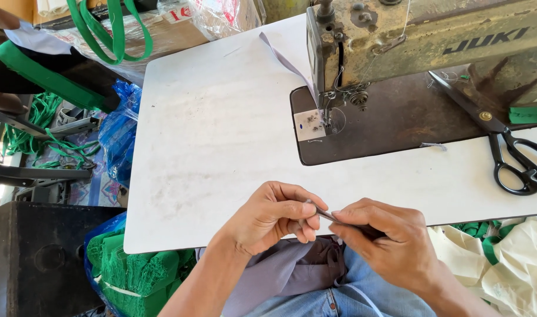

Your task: A worker folds small fabric components and then uses scissors to cut a long strip of purple fabric into many smaller, equal-sized pieces at a sewing workstation.

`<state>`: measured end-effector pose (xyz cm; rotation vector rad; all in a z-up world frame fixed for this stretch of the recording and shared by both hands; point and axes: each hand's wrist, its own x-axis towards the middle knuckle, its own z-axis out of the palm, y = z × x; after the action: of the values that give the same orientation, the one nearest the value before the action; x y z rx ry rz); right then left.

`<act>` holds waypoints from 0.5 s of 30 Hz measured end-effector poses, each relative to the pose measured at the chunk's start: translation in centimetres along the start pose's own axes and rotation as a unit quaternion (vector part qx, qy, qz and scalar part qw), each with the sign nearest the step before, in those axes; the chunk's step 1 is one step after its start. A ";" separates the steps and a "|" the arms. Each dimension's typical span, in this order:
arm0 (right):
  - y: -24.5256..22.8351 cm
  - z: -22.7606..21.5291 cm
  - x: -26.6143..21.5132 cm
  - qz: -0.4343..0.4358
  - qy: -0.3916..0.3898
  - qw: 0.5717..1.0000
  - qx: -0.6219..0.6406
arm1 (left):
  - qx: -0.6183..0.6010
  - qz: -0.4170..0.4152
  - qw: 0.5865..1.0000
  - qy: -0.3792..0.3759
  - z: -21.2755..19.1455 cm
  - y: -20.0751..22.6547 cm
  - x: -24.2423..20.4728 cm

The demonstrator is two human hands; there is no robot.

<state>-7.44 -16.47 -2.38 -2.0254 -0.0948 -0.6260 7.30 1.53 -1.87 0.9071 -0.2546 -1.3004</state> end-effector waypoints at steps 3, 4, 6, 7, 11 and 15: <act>0.0 0.6 -0.7 0.062 0.024 0.998 -0.012 | -0.015 -0.001 0.999 0.045 0.8 0.2 0.1; 0.1 0.7 -1.0 0.116 0.025 0.993 -0.013 | -0.005 0.003 0.998 0.063 1.2 0.3 0.0; 0.4 1.1 -1.5 0.152 0.031 0.988 0.003 | 0.021 0.012 0.997 0.071 1.9 0.4 -0.1; 0.6 1.4 -1.8 0.188 0.035 0.981 0.020 | 0.047 0.022 0.996 0.079 2.2 0.5 -0.2; 0.2 1.3 -1.4 0.316 0.031 0.916 0.246 | 0.122 0.032 0.989 0.078 2.5 1.3 -0.1; 0.3 0.9 -0.5 0.378 -0.011 0.899 0.220 | 0.272 0.082 0.949 0.135 2.7 1.3 0.7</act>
<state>-7.48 -15.73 -3.20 -1.4583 0.4825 -0.0653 6.75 -0.25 0.53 1.4853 -0.4750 -0.9463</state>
